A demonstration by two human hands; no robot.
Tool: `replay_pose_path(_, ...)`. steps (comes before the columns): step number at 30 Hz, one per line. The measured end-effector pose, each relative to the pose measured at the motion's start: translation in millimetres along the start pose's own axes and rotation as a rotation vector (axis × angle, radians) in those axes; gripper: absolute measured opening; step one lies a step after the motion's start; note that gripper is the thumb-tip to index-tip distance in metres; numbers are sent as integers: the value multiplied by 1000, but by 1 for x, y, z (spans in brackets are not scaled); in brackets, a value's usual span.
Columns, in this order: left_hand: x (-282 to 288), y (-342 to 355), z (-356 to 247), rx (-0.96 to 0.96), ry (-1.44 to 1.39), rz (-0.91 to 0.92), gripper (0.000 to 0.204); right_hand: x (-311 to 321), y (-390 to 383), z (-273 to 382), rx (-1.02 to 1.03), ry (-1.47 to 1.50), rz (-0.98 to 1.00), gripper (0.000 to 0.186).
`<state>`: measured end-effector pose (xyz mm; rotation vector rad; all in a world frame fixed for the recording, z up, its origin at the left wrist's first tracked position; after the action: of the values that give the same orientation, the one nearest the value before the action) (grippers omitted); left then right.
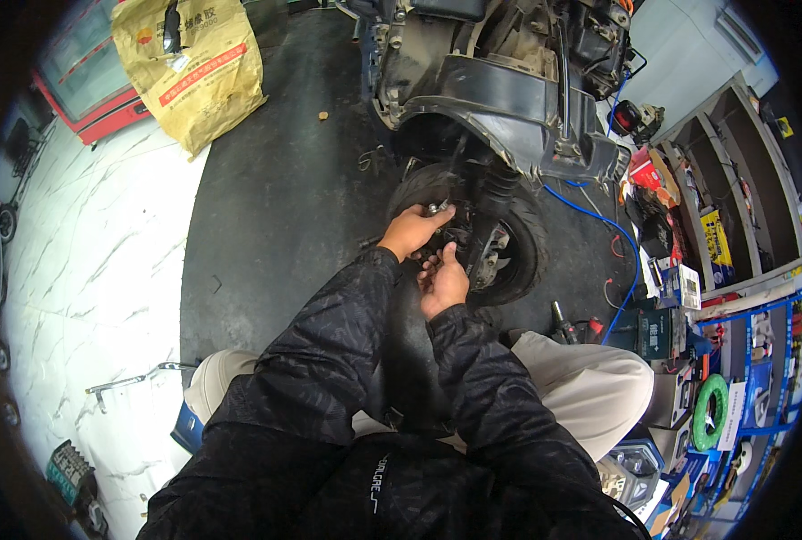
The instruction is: The person works on the rear wheel and brake assembly of a motorcycle. They use a cordless impact wrench and hand tools to remove and reinstall bolts, then adjust the brake caliper and rotor area.
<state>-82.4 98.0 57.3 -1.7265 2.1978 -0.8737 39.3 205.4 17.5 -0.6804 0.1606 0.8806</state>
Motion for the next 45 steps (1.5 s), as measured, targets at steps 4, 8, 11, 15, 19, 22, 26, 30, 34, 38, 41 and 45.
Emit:
replay_pose_path(4, -1, 3, 0, -63, 21, 55, 93, -3, 1, -2, -43, 149, 73, 48)
replay_pose_path(8, 9, -5, 17, -201, 168, -66, 91, 13, -8, 3, -86, -20, 224, 50)
replay_pose_path(11, 18, 0, 57, -194, -1, -175, 65, 46, -21, -12, -142, -347, 263, 45)
replay_pose_path(15, -9, 30, 136, -13, -112, -11, 41, 61, -25, -31, -8, -580, 297, 36)
replay_pose_path(19, -45, 32, 198, 301, -231, 146, 23, 46, -22, -28, 303, -870, 343, 34)
replay_pose_path(22, -72, 10, 196, 385, -579, 353, 22, 38, -24, -20, 446, -1046, 286, 39)
replay_pose_path(26, -79, -15, 182, 481, -767, 519, 24, 35, -25, -12, 455, -1063, 285, 41)
replay_pose_path(30, -77, -18, 165, 455, -757, 596, 43, 15, -30, 4, 766, -1342, 372, 37)
replay_pose_path(34, -23, 12, 129, 162, -414, -50, 69, 41, -14, 12, 651, -1153, 197, 38)
replay_pose_path(38, -58, 23, 101, 248, -688, 225, 76, 58, -8, 2, 359, -637, 182, 33)
replay_pose_path(41, -42, 25, 89, 172, -545, 39, 94, 56, -13, -4, 179, -423, 190, 31)
replay_pose_path(45, -24, 18, 77, 60, -427, -41, 90, 48, -13, 7, 181, -389, 160, 26)
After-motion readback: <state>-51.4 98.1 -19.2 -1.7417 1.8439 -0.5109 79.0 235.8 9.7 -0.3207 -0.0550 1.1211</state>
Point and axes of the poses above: each hand's wrist, its own y-axis towards the middle knuckle, its own x-axis out of the back of the hand, z = x × y, the point moved 10 cm from there along y, towards the middle knuckle, and after that the axes turned 13 degrees about x, right-handed, at the moved point
